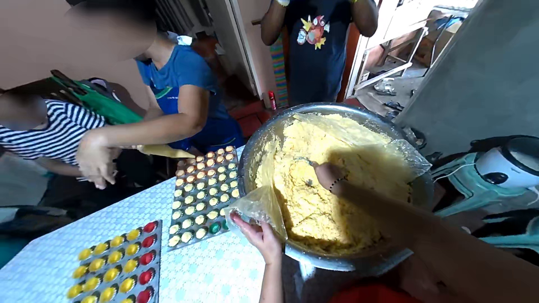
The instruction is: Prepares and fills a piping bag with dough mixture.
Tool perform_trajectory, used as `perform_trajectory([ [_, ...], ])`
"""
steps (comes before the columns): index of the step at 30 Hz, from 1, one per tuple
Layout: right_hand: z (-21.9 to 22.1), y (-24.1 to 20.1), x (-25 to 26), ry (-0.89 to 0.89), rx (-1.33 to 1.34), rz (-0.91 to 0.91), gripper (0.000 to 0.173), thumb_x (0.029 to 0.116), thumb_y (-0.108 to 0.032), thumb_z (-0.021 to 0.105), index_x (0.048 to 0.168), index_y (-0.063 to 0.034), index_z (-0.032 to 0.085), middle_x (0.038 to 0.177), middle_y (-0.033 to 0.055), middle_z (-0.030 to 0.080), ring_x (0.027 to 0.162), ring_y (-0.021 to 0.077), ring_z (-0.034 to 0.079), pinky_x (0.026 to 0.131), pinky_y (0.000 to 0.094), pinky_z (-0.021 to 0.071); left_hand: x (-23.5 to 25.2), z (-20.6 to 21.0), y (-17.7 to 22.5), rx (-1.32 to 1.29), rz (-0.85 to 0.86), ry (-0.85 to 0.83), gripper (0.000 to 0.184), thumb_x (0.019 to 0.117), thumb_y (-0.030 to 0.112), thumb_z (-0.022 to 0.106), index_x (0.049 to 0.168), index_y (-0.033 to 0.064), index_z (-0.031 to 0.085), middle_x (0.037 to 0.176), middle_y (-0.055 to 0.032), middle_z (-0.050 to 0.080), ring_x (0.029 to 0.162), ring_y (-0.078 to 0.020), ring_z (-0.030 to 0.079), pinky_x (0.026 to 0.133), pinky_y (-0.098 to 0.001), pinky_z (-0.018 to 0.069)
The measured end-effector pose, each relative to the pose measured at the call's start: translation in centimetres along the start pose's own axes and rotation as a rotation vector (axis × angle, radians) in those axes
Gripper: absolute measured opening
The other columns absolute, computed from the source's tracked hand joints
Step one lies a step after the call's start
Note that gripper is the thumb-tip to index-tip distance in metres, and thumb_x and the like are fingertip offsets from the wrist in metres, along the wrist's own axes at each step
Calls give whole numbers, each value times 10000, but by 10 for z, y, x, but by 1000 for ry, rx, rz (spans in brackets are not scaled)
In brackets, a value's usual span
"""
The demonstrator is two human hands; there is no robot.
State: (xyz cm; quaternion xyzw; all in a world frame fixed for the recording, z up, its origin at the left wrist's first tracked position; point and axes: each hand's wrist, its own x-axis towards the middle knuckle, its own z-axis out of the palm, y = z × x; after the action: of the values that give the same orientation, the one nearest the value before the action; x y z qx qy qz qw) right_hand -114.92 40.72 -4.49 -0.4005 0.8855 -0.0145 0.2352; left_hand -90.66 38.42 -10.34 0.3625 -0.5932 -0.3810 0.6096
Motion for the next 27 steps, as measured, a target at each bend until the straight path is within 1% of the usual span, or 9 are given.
perform_trajectory([
  [2, 5, 2, 14, -53, -13, -12, 358, 1029, -32, 499, 1373, -10, 596, 1261, 281, 649, 1185, 470, 624, 949, 647, 499, 0, 0, -2, -1, 2, -7, 849, 950, 130, 524, 1563, -162, 15, 1648, -363, 29, 1557, -272, 190, 1232, -304, 246],
  [4, 13, 6, 30, -61, -26, -28, 336, 1002, -28, 547, 1326, -22, 636, 1236, 287, 657, 1150, 485, 634, 915, 673, 503, 0, -1, -3, 38, 4, -19, 835, 932, 111, 514, 1563, -165, 43, 1647, -365, 36, 1561, -293, 169, 1242, -325, 226],
  [7, 14, 9, 37, -80, -74, -35, 353, 966, -30, 601, 1315, -40, 651, 1227, 281, 664, 1140, 486, 639, 900, 692, 505, -1, -1, -2, 61, -1, -20, 831, 922, 109, 513, 1565, -163, 63, 1649, -364, 42, 1562, -296, 169, 1245, -326, 218],
  [10, 15, 16, 33, -125, -69, -48, 376, 947, 14, 593, 1315, -34, 651, 1256, 276, 655, 1178, 475, 625, 931, 679, 498, 1, -1, -1, 50, 0, -25, 827, 923, 88, 512, 1568, -159, 57, 1649, -364, 39, 1565, -298, 162, 1249, -327, 206],
  [13, 19, 29, 15, -241, -55, -88, 346, 978, -2, 569, 1318, 43, 620, 1314, 297, 611, 1247, 471, 577, 1013, 655, 454, 1, -1, -2, 57, 3, -28, 825, 926, 93, 524, 1567, -162, 71, 1647, -370, 54, 1567, -318, 154, 1254, -336, 190],
  [15, 28, 38, -1, -301, -52, -134, 369, 997, -39, 551, 1350, 54, 600, 1350, 313, 586, 1287, 476, 548, 1051, 662, 421, 1, -1, -1, 34, -7, -30, 831, 929, 94, 536, 1572, -151, 70, 1653, -358, 51, 1568, -309, 155, 1255, -333, 192],
  [19, 38, 34, -28, -327, -94, -181, 385, 977, -36, 563, 1354, 31, 598, 1315, 315, 604, 1241, 491, 579, 999, 687, 455, 1, -1, 0, 30, -4, -40, 838, 925, 104, 536, 1570, -155, 69, 1653, -357, 61, 1566, -310, 164, 1254, -340, 198],
  [24, 36, 17, -64, -330, -91, -177, 447, 972, -32, 576, 1417, 3, 560, 1319, 314, 603, 1236, 492, 585, 993, 682, 466, 1, -1, -1, 25, 7, -47, 838, 921, 92, 527, 1568, -161, 59, 1653, -362, 48, 1570, -315, 153, 1257, -336, 183],
  [27, 41, 16, -75, -332, -56, -205, 443, 993, -57, 560, 1432, -2, 551, 1306, 311, 610, 1227, 488, 589, 995, 678, 460, 2, -1, 0, -13, 4, -47, 793, 936, 91, 474, 1570, -158, 66, 1656, -351, 55, 1566, -297, 164, 1253, -321, 187],
])
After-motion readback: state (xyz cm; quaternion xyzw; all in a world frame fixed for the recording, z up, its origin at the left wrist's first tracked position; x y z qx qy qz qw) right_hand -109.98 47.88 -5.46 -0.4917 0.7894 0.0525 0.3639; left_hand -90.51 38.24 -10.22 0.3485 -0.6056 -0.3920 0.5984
